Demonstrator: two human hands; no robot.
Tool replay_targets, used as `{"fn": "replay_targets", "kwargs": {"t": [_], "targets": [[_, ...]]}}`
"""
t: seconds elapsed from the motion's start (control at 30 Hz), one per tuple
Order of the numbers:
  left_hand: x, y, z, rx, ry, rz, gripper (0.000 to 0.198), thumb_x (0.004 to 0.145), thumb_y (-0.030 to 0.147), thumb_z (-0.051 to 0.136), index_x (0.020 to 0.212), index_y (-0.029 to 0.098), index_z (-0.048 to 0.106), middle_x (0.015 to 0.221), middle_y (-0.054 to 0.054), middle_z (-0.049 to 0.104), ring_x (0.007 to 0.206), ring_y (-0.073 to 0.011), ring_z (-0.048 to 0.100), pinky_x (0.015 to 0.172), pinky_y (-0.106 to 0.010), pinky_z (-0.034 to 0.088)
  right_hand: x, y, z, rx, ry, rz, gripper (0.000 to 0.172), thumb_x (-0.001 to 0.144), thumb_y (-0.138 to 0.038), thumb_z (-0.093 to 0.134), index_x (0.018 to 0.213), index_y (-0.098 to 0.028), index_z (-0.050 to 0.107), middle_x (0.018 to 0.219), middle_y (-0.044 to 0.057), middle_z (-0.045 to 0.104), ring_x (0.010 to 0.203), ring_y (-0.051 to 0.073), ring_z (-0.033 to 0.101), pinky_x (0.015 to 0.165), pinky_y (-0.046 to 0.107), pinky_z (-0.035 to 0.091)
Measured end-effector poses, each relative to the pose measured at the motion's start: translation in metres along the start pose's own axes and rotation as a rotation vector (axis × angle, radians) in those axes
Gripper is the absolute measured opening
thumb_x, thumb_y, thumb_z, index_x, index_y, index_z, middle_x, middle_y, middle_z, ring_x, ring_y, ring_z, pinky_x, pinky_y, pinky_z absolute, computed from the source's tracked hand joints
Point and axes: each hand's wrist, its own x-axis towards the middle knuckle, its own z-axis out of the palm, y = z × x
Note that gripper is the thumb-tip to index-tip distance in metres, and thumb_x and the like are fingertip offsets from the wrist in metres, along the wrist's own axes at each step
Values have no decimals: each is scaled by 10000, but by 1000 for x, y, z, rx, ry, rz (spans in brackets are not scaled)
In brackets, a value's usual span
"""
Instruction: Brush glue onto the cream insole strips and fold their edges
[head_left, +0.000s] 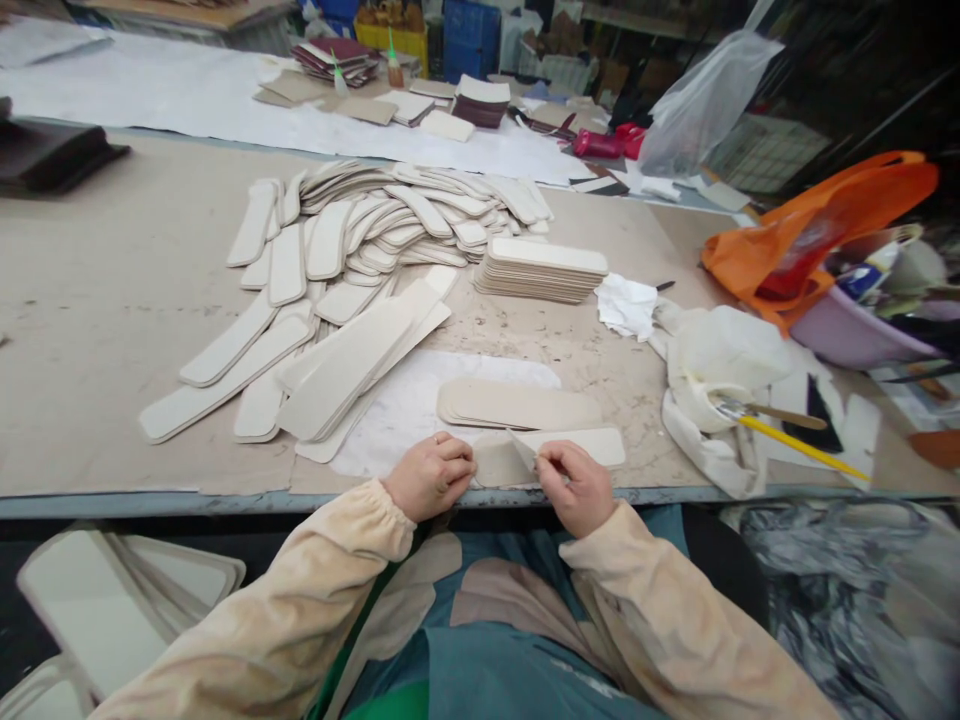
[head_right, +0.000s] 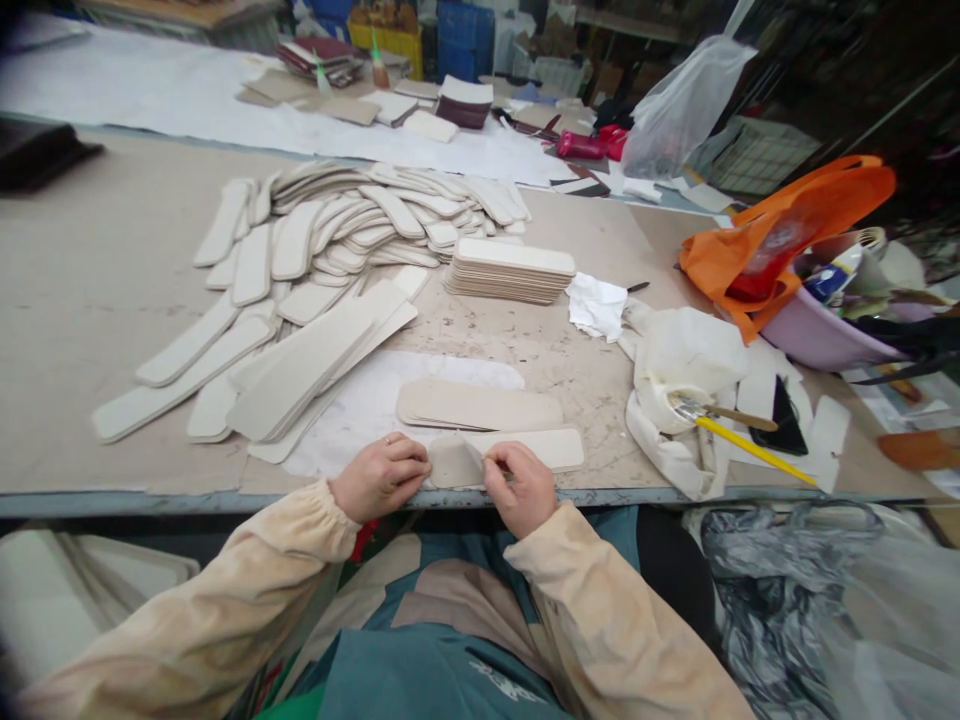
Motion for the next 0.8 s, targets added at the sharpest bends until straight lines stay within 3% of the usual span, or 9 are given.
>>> {"fn": "replay_targets", "kwargs": {"t": [0.13, 0.2, 0.27, 0.37, 0.5, 0.63, 0.8], "targets": [[1, 0, -1, -1, -17, -8, 178, 823, 179, 469, 834, 173, 647, 865, -55, 604, 787, -139, 516, 733, -302, 440, -8, 13, -36, 343, 463, 295, 98, 823, -245, 516, 803, -159, 558, 724, 3, 578, 691, 130, 561, 664, 280, 464], [2, 0, -1, -5, -20, -12, 175, 823, 176, 471, 829, 176, 646, 864, -55, 600, 792, -140, 517, 736, -301, 441, -11, 13, -54, 404, 696, 291, 90, 810, -245, 531, 803, -159, 555, 713, -8, 570, 684, 132, 569, 684, 306, 477], [2, 1, -1, -12, -23, -17, 173, 825, 172, 471, 830, 178, 644, 869, -54, 598, 799, -141, 516, 743, -302, 439, -12, 6, -65, 267, 741, 206, 65, 795, -218, 545, 805, -161, 573, 760, 6, 586, 715, 142, 576, 712, 320, 475], [1, 1, 0, -18, -21, -21, 169, 824, 168, 474, 848, 180, 641, 881, -56, 593, 813, -144, 516, 751, -303, 440, -11, -12, -60, -66, 430, -13, 70, 768, -147, 559, 823, -170, 594, 837, 37, 612, 796, 162, 576, 754, 315, 464], [-1, 1, 3, -10, -8, -30, 168, 817, 171, 490, 880, 186, 645, 886, -59, 587, 825, -150, 518, 745, -302, 446, -10, -25, -19, -282, -15, -234, 111, 792, -104, 516, 853, -168, 583, 844, 48, 613, 815, 151, 551, 736, 269, 453], [-2, 0, 4, -5, 0, -32, 177, 822, 179, 491, 885, 177, 656, 873, -63, 592, 825, -155, 517, 745, -307, 450, -14, -20, 19, -444, -183, -267, 128, 837, -131, 459, 806, -154, 581, 826, 55, 594, 801, 157, 513, 711, 270, 413], [-1, 0, 4, 0, 16, -24, 157, 813, 171, 505, 852, 168, 657, 853, -63, 598, 807, -147, 519, 734, -296, 455, -20, -13, 32, -543, -238, -244, 145, 850, -145, 444, 780, -158, 571, 809, 50, 569, 792, 163, 482, 697, 277, 368]]}}
